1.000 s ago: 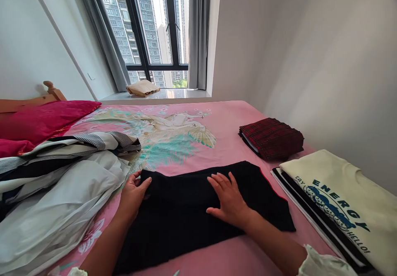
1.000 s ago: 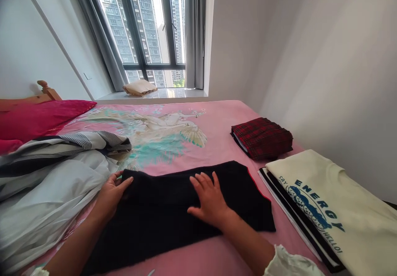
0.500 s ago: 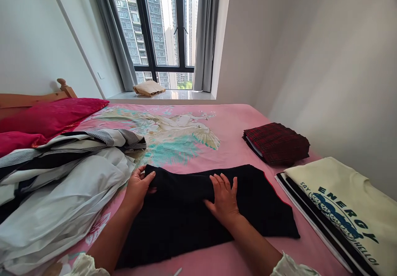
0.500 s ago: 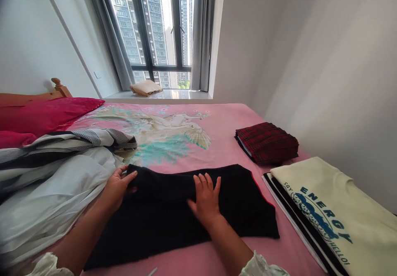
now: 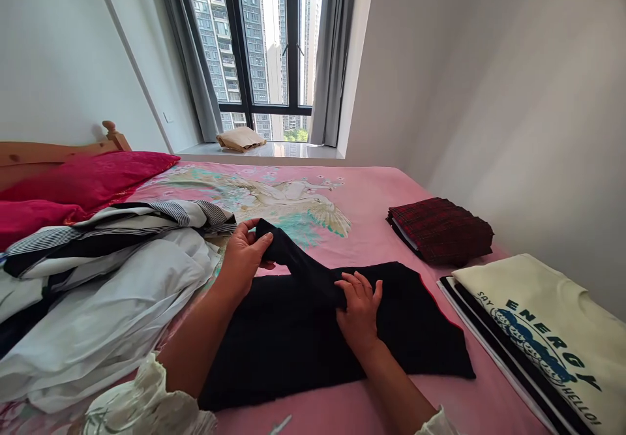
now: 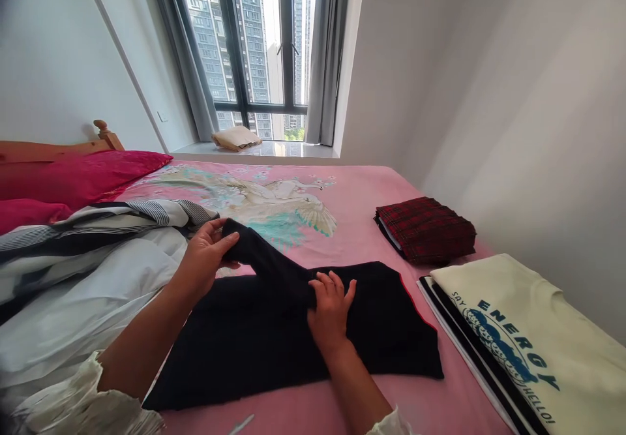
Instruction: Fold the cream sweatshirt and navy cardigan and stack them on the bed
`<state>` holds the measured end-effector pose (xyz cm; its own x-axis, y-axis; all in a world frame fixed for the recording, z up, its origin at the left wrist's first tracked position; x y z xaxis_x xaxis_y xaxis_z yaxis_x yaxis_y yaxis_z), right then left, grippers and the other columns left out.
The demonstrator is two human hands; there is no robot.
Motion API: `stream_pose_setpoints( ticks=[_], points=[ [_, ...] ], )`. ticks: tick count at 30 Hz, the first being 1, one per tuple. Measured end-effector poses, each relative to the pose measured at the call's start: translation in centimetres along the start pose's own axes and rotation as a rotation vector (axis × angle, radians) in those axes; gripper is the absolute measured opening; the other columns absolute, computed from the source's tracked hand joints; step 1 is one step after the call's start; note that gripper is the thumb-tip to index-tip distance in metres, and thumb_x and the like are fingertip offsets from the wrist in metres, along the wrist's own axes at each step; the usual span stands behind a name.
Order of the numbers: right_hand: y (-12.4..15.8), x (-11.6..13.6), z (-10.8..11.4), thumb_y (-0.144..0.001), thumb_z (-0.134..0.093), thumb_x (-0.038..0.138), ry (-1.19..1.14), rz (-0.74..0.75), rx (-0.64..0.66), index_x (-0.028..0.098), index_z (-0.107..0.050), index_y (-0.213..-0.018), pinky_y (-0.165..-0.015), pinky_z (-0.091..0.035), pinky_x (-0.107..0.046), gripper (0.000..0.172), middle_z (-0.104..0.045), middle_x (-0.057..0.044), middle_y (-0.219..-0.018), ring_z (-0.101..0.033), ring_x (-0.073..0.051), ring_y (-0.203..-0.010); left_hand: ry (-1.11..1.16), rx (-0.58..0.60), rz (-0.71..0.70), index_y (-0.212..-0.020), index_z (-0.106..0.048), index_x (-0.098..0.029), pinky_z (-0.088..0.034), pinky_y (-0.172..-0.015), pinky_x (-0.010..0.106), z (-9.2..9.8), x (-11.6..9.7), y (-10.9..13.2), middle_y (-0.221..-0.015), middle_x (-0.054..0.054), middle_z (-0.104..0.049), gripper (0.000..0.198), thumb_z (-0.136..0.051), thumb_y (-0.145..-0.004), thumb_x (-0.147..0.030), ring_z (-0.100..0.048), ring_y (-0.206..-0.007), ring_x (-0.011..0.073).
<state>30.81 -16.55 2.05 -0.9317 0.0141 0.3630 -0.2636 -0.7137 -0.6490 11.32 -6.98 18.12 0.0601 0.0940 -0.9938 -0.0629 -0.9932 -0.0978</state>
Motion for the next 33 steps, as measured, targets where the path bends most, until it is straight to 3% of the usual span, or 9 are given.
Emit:
stream_pose_setpoints(
  ticks=[5,9,13,16,19,23,27,30,33],
  points=[
    [1.7,-2.0,-0.1,-0.064,-0.045,0.005,0.042,-0.055,0.01,0.023,-0.06,-0.1,-0.107,-0.004,-0.059,0.043,-0.061,-0.005,-0.115,-0.042,-0.028,-0.119,-0.118,-0.051,0.052,-0.108,-0.051,-0.022,-0.047,-0.038,0.02,2.9,4.1,0.1,-0.08,-0.001,-0.062,0.043,-0.065,-0.067,-0.025,-0.059,-0.054,0.0119],
    [2.4,-3.6,0.3,-0.067,-0.04,0.005,0.061,-0.128,-0.036,0.021,-0.059,-0.105,-0.106,-0.013,-0.057,0.045,-0.06,-0.007,-0.115,-0.045,-0.028,-0.117,-0.092,-0.117,0.119,-0.105,-0.052,-0.022,-0.05,-0.05,0.023,5.7,7.6,0.4,-0.081,0.0,-0.063,0.04,-0.065,-0.067,-0.02,-0.06,-0.057,0.0113],
    [2.5,-4.0,0.4,-0.068,-0.041,0.008,0.096,-0.174,0.01,0.02,-0.054,-0.114,-0.104,-0.018,-0.056,0.049,-0.057,-0.009,-0.12,-0.042,-0.03,-0.119,-0.063,-0.165,0.173,-0.103,-0.052,-0.02,-0.051,-0.055,0.023,6.5,8.8,0.8,-0.082,0.001,-0.064,0.039,-0.064,-0.067,-0.017,-0.062,-0.063,0.0127],
    [2.6,-3.3,0.2,-0.062,-0.046,0.009,0.122,-0.147,0.072,0.02,-0.045,-0.126,-0.105,-0.013,-0.059,0.066,-0.05,-0.011,-0.13,-0.036,-0.033,-0.124,-0.025,-0.157,0.16,-0.103,-0.053,-0.02,-0.051,-0.059,0.022,5.6,7.9,1.1,-0.084,0.001,-0.064,0.04,-0.066,-0.065,-0.019,-0.062,-0.067,0.0124],
    [2.8,-2.4,-0.1,-0.062,-0.051,0.016,0.143,-0.138,0.082,0.018,-0.035,-0.134,-0.105,-0.006,-0.061,0.074,-0.044,-0.014,-0.134,-0.031,-0.036,-0.128,0.031,-0.114,0.09,-0.102,-0.055,-0.021,-0.051,-0.06,0.022,3.5,5.7,1.4,-0.082,-0.001,-0.063,0.044,-0.071,-0.062,-0.026,-0.061,-0.068,0.0119],
    [2.7,-1.5,-0.2,-0.071,-0.053,0.036,0.095,-0.121,-0.008,0.015,-0.034,-0.132,-0.105,-0.005,-0.062,0.067,-0.045,-0.017,-0.132,-0.029,-0.036,-0.128,0.097,-0.01,-0.012,-0.102,-0.055,-0.021,-0.051,-0.055,0.023,-0.1,1.3,2.4,-0.08,-0.003,-0.063,0.047,-0.073,-0.06,-0.032,-0.06,-0.065,0.012],
    [2.1,-1.2,0.1,-0.073,-0.043,0.018,-0.019,-0.125,-0.111,0.019,-0.05,-0.112,-0.106,-0.008,-0.059,0.04,-0.055,-0.012,-0.12,-0.037,-0.03,-0.124,0.124,0.059,-0.126,-0.099,-0.057,-0.019,-0.05,-0.06,0.022,-3.0,-2.4,3.5,-0.077,-0.002,-0.062,0.044,-0.072,-0.06,-0.03,-0.059,-0.067,0.0115],
    [1.9,-1.5,0.3,-0.064,-0.038,0.006,-0.053,-0.17,-0.141,0.021,-0.055,-0.102,-0.106,-0.011,-0.057,0.044,-0.06,-0.007,-0.111,-0.044,-0.027,-0.118,0.101,0.054,-0.204,-0.098,-0.058,-0.018,-0.048,-0.064,0.02,-3.3,-2.8,3.1,-0.078,-0.002,-0.063,0.041,-0.071,-0.061,-0.027,-0.059,-0.071,0.0113],
    [2.1,-1.8,0.5,-0.06,-0.038,0.005,-0.042,-0.217,-0.134,0.021,-0.056,-0.101,-0.106,-0.013,-0.056,0.048,-0.061,-0.006,-0.11,-0.045,-0.026,-0.116,0.095,0.001,-0.187,-0.098,-0.058,-0.018,-0.046,-0.065,0.02,-2.0,-1.0,1.8,-0.08,-0.002,-0.063,0.041,-0.071,-0.06,-0.026,-0.058,-0.072,0.0107]
  ],
)
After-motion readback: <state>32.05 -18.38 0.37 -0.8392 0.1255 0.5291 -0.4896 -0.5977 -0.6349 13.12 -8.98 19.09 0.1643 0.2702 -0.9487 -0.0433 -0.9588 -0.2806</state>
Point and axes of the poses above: each hand's wrist, its own y-axis away from the middle knuckle, its own z-axis out of the back of the hand, x = y × z, the point moved 1 cm from there along -y, towards the middle knuckle
